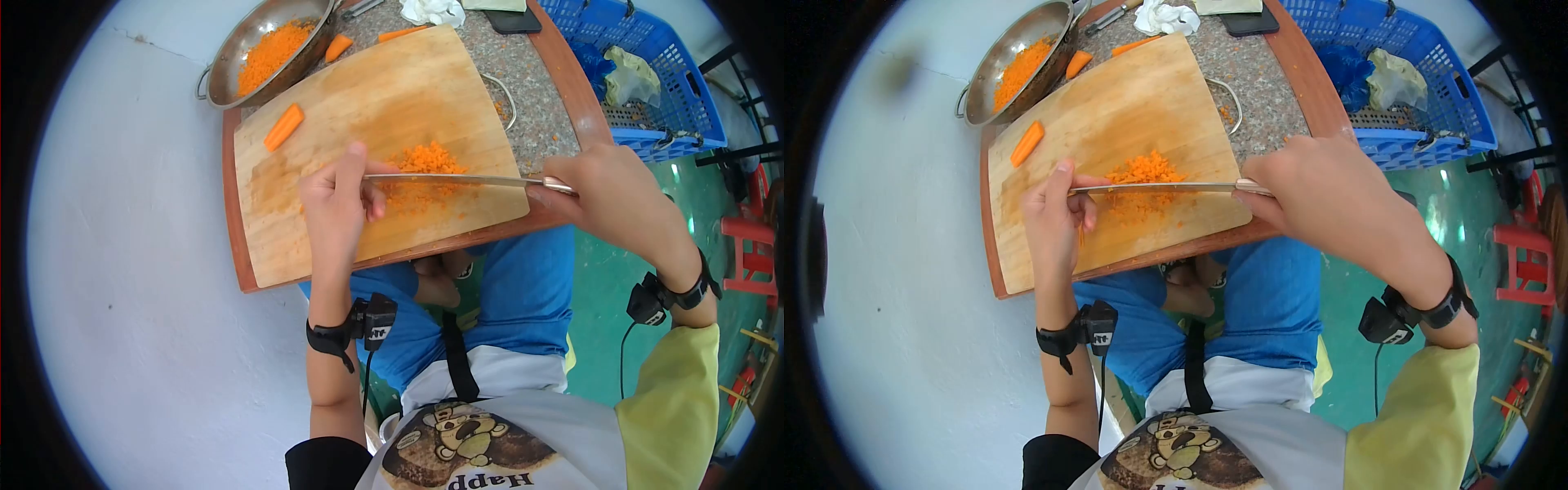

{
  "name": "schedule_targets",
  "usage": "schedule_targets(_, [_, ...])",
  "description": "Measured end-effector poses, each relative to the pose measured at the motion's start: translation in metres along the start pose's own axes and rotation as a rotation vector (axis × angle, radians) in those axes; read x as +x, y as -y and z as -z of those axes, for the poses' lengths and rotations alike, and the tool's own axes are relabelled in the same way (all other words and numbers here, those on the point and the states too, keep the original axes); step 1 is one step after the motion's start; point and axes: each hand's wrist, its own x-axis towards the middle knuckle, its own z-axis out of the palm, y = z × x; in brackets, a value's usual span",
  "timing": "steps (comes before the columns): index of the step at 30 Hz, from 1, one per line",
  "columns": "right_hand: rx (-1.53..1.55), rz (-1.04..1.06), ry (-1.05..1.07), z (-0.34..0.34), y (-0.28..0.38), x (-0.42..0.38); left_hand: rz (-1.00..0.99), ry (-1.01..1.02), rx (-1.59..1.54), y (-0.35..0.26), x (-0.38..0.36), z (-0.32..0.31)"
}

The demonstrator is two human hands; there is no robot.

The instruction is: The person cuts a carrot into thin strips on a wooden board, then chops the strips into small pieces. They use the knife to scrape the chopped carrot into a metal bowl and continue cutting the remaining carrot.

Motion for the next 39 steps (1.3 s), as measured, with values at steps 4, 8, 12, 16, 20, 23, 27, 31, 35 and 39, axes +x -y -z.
schedule_targets(4, [0.034, -0.045, 0.068, -0.001, 0.000, -0.001, 0.016, 0.023, -0.040, 0.008, 0.000, 0.002])
schedule_targets(8, [0.017, -0.028, 0.025, 0.001, 0.001, -0.002, 0.014, -0.003, -0.021, 0.002, -0.003, 0.000])
schedule_targets(12, [0.049, -0.024, 0.052, -0.007, 0.000, -0.002, 0.011, -0.018, -0.077, 0.007, -0.007, 0.001])
schedule_targets(16, [0.026, -0.026, 0.072, 0.000, 0.000, -0.002, -0.009, -0.027, -0.066, 0.004, -0.010, 0.000])
schedule_targets(20, [0.071, 0.005, 0.027, -0.008, -0.002, -0.003, 0.022, -0.024, -0.075, 0.004, -0.012, 0.000])
schedule_targets(23, [0.108, 0.014, 0.026, -0.008, -0.003, -0.007, 0.003, -0.072, -0.078, 0.000, -0.019, 0.000])
schedule_targets(27, [0.079, -0.019, 0.110, -0.007, -0.004, -0.004, 0.031, -0.057, -0.147, 0.003, -0.018, 0.001])
schedule_targets(31, [0.064, 0.005, 0.101, -0.009, -0.003, -0.001, -0.019, -0.072, -0.137, 0.006, -0.021, 0.005])
schedule_targets(35, [0.042, 0.011, 0.098, -0.005, -0.001, 0.000, 0.014, -0.076, -0.167, 0.005, -0.022, 0.004])
schedule_targets(39, [0.070, 0.047, 0.031, -0.006, 0.002, -0.002, 0.005, -0.079, -0.208, 0.010, -0.025, 0.007])
